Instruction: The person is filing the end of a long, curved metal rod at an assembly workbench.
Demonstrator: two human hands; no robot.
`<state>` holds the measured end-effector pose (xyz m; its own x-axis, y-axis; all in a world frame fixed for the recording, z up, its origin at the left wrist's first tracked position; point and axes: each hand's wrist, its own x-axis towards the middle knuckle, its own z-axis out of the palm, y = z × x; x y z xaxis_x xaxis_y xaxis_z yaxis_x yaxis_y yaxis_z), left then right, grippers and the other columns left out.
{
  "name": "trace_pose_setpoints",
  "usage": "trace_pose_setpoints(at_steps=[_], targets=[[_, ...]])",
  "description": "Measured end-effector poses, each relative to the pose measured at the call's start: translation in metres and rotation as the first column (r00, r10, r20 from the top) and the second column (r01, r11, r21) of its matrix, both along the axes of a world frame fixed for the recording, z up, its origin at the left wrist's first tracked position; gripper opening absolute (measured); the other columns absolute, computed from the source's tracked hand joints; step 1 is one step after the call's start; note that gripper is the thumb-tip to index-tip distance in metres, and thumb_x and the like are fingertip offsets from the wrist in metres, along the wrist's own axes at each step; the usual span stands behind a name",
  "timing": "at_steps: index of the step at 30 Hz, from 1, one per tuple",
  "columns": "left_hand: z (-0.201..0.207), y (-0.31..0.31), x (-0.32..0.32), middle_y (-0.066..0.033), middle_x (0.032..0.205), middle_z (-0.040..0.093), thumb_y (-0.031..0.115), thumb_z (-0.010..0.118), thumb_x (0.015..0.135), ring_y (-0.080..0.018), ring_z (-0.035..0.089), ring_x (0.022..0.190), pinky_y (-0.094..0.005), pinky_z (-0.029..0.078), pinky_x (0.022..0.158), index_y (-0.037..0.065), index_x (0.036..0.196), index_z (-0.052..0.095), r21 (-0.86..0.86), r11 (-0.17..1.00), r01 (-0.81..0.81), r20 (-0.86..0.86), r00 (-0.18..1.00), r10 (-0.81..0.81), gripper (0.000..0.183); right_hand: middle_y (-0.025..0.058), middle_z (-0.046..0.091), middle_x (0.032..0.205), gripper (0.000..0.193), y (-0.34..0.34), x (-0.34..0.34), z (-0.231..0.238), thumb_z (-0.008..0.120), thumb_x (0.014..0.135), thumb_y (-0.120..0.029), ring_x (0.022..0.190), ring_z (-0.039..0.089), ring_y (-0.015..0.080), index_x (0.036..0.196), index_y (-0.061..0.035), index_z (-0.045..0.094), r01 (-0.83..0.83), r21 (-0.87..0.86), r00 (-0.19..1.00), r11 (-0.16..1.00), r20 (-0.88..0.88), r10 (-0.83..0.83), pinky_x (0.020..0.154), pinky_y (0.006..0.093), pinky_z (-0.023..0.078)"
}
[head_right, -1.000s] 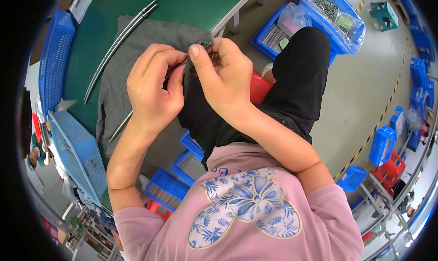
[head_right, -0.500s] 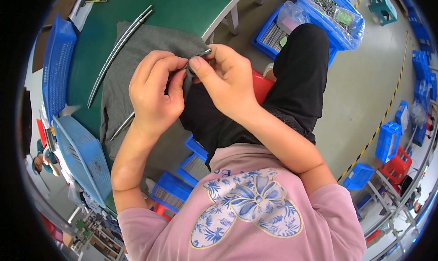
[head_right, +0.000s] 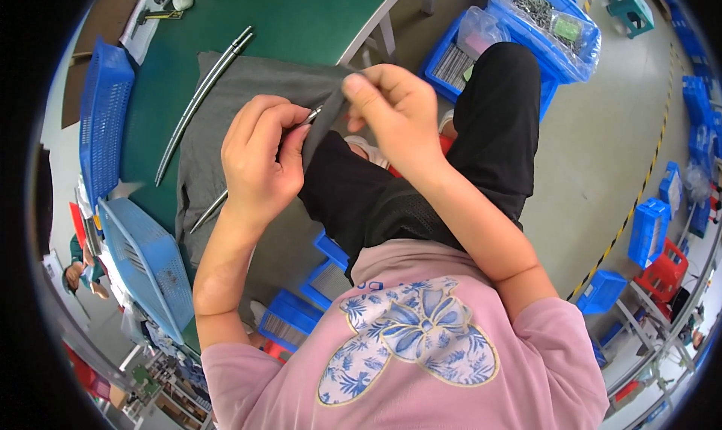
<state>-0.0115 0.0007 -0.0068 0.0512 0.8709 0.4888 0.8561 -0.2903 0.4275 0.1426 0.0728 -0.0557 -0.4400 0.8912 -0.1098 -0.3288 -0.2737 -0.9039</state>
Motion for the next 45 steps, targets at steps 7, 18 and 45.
trace_pose_setpoints(at_steps=[7, 18, 45], targets=[[0.07, -0.013, -0.012, -0.0111, 0.086, 0.06, -0.007, 0.07, 0.07, -0.0233, 0.058, 0.071, -0.0322, 0.047, 0.061, 0.001, 0.088, 0.06, 0.183, 0.977, -0.112, -0.125, 0.983, 0.136, 0.022, 0.0043, 0.063, 0.08, 0.019, -0.002, 0.017, -0.011, 0.057, 0.095, -0.012, 0.072, 0.059, 0.0094, 0.103, 0.0026, 0.066, 0.164, 0.11, 0.983, 0.98, 0.065, -0.172, 0.065, 0.0236, 0.047], [0.109, -0.07, -0.066, -0.0138, 0.095, 0.062, 0.02, 0.048, 0.102, -0.022, 0.06, 0.085, -0.0334, 0.049, 0.077, -0.002, 0.107, 0.056, 0.282, 0.703, -0.653, 0.877, 0.473, 0.087, 0.025, 0.0063, 0.064, 0.078, 0.024, -0.025, -0.009, 0.01, 0.049, 0.099, -0.012, 0.07, 0.061, 0.0109, 0.102, 0.0049, 0.066, -0.093, 0.237, 0.994, 0.967, -0.04, 0.106, 0.064, 0.0242, 0.05], [0.024, -0.006, 0.01, -0.0074, 0.096, 0.062, 0.005, 0.074, 0.073, -0.0274, 0.058, 0.087, -0.0358, 0.049, 0.075, 0.004, 0.099, 0.068, -0.115, 0.974, -0.197, -0.046, 0.98, 0.193, 0.027, 0.0095, 0.062, 0.081, 0.019, 0.015, 0.038, 0.011, 0.045, 0.094, 0.003, 0.07, 0.058, 0.0121, 0.108, 0.0016, 0.057, -0.038, 0.576, 0.977, 0.817, 0.192, -0.089, 0.067, 0.0244, 0.048]])
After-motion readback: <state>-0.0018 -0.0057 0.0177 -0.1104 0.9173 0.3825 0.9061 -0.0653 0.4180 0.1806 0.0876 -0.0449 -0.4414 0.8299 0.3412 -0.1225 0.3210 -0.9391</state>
